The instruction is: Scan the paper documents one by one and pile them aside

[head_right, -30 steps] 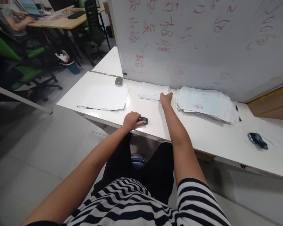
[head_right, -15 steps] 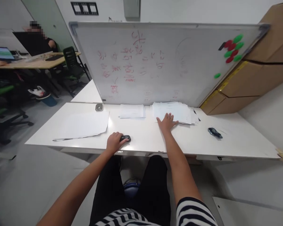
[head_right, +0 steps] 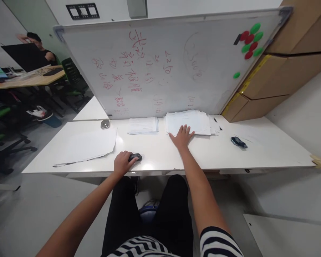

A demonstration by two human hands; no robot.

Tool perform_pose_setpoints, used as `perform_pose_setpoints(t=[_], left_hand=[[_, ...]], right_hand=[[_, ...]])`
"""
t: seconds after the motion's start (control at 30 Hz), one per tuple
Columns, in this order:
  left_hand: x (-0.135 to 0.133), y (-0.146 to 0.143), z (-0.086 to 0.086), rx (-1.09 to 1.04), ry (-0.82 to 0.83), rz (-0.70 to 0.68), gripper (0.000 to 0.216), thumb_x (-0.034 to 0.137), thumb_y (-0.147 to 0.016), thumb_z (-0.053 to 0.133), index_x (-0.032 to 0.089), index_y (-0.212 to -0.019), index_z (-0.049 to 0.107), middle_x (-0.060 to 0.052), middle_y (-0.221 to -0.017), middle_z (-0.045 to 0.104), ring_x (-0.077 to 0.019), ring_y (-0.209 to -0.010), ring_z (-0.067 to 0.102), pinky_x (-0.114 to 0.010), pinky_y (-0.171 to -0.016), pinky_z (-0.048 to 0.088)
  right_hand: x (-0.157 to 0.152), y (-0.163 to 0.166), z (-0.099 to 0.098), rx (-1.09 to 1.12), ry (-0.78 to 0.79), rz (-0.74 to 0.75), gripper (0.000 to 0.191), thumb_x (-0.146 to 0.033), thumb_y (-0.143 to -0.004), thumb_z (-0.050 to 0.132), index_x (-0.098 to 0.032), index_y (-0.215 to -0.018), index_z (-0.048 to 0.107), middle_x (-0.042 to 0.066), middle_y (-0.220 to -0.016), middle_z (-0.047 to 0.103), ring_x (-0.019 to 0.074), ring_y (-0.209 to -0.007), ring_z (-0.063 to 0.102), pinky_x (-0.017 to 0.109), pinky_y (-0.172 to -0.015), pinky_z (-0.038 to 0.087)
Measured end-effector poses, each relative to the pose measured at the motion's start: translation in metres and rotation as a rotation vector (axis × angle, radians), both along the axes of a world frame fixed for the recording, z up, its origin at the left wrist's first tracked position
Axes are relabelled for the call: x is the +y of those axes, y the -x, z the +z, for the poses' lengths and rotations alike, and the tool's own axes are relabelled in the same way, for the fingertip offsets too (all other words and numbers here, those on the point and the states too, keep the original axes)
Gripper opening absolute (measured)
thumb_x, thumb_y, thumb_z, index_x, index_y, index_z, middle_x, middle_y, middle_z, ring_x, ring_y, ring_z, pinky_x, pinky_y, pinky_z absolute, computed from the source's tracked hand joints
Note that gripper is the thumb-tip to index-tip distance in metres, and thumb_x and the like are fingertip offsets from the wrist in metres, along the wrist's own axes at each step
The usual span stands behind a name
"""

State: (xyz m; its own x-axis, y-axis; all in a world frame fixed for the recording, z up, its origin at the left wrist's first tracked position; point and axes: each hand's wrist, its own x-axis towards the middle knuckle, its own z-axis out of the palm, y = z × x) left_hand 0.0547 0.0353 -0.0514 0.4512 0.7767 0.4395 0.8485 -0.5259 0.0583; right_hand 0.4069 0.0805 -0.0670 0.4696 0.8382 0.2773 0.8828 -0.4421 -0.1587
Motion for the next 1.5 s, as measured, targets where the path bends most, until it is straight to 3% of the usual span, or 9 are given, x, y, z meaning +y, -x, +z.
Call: perform_pose_setpoints(t=[0.4,0.87,1.07,1.17,1.23,1.3,1.4,1.5], left_hand=[[-0.002,-0.002,0.0,-0.015,0.044,0.033,0.037,0.055,-0.086,0.049,0.02,-0.088,0.062,-0.007,-0.08,0.062,-0.0221,-0.079,0.053,-0.033,-0.07,0.035],[-0.002,-0.002,0.003,-0.002,0.045,0.035,0.038,0.056,-0.087,0.047,0.02,-0.086,0.061,-0.007,-0.08,0.061,-0.0214,-0.079,0.053,-0.032,-0.07,0.035],[-0.001,-0.001,-0.001,-0.044,0.043,0.035,0.038,0.055,-0.087,0.048,0.02,-0.087,0.063,-0.008,-0.08,0.061,-0.0223,-0.08,0.053,-0.032,-0.07,0.035],[0.0,-0.002,-0.003,-0.058,0.05,0.056,0.04,0.056,-0.086,0.048,0.02,-0.088,0.063,-0.009,-0.081,0.061,-0.0231,-0.08,0.053,-0.033,-0.069,0.034],[0.002,-0.003,-0.001,-0.06,0.069,0.069,0.04,0.057,-0.086,0.047,0.02,-0.088,0.064,-0.01,-0.081,0.061,-0.0242,-0.082,0.053,-0.034,-0.071,0.035],[0.001,-0.003,0.004,-0.093,0.083,0.062,0.04,0.057,-0.085,0.049,0.02,-0.095,0.063,-0.012,-0.088,0.063,-0.0267,-0.091,0.054,-0.037,-0.077,0.036],[-0.011,-0.002,0.015,-0.251,0.107,-0.025,0.047,0.056,-0.084,0.052,0.02,-0.112,0.058,-0.016,-0.116,0.059,-0.0309,-0.114,0.048,-0.043,-0.093,0.034],[-0.049,-0.006,0.027,-0.553,0.21,-0.138,0.063,0.069,-0.082,0.042,0.018,-0.117,0.056,-0.017,-0.125,0.055,-0.0304,-0.12,0.046,-0.045,-0.097,0.035]], right_hand=[[-0.008,0.003,0.006,0.061,-0.249,0.007,0.054,-0.046,-0.094,0.027,-0.013,-0.128,0.052,0.019,-0.143,0.043,0.0343,-0.137,0.025,0.07,-0.104,0.001],[-0.003,-0.007,0.002,0.25,-0.368,-0.015,0.055,-0.038,-0.098,0.018,-0.013,-0.114,0.064,0.017,-0.131,0.057,0.028,-0.133,0.038,0.065,-0.107,-0.001],[-0.01,-0.008,0.014,0.337,-0.437,-0.103,0.061,-0.038,-0.098,0.013,-0.013,-0.091,0.067,0.017,-0.108,0.068,0.028,-0.12,0.052,0.063,-0.11,0.002],[-0.034,0.008,0.029,0.393,-0.524,-0.084,0.063,-0.046,-0.096,0.011,-0.016,-0.079,0.064,0.015,-0.093,0.069,0.0284,-0.109,0.057,0.061,-0.11,0.012],[-0.065,0.028,0.038,0.498,-0.621,-0.048,0.064,-0.057,-0.094,0.014,-0.018,-0.073,0.061,0.012,-0.083,0.067,0.0279,-0.1,0.06,0.055,-0.106,0.029],[-0.107,0.055,0.044,0.715,-0.694,-0.062,0.065,-0.067,-0.089,0.021,-0.019,-0.071,0.059,0.009,-0.073,0.064,0.0258,-0.085,0.063,0.046,-0.09,0.046],[-0.174,0.097,0.051,1.038,-0.748,-0.084,0.07,-0.076,-0.083,0.024,-0.018,-0.082,0.063,0.008,-0.075,0.065,0.0252,-0.083,0.063,0.039,-0.076,0.052],[-0.222,0.129,0.057,1.243,-0.836,-0.038,0.076,-0.077,-0.081,0.025,-0.016,-0.103,0.064,0.01,-0.086,0.068,0.0255,-0.098,0.063,0.038,-0.08,0.053]])
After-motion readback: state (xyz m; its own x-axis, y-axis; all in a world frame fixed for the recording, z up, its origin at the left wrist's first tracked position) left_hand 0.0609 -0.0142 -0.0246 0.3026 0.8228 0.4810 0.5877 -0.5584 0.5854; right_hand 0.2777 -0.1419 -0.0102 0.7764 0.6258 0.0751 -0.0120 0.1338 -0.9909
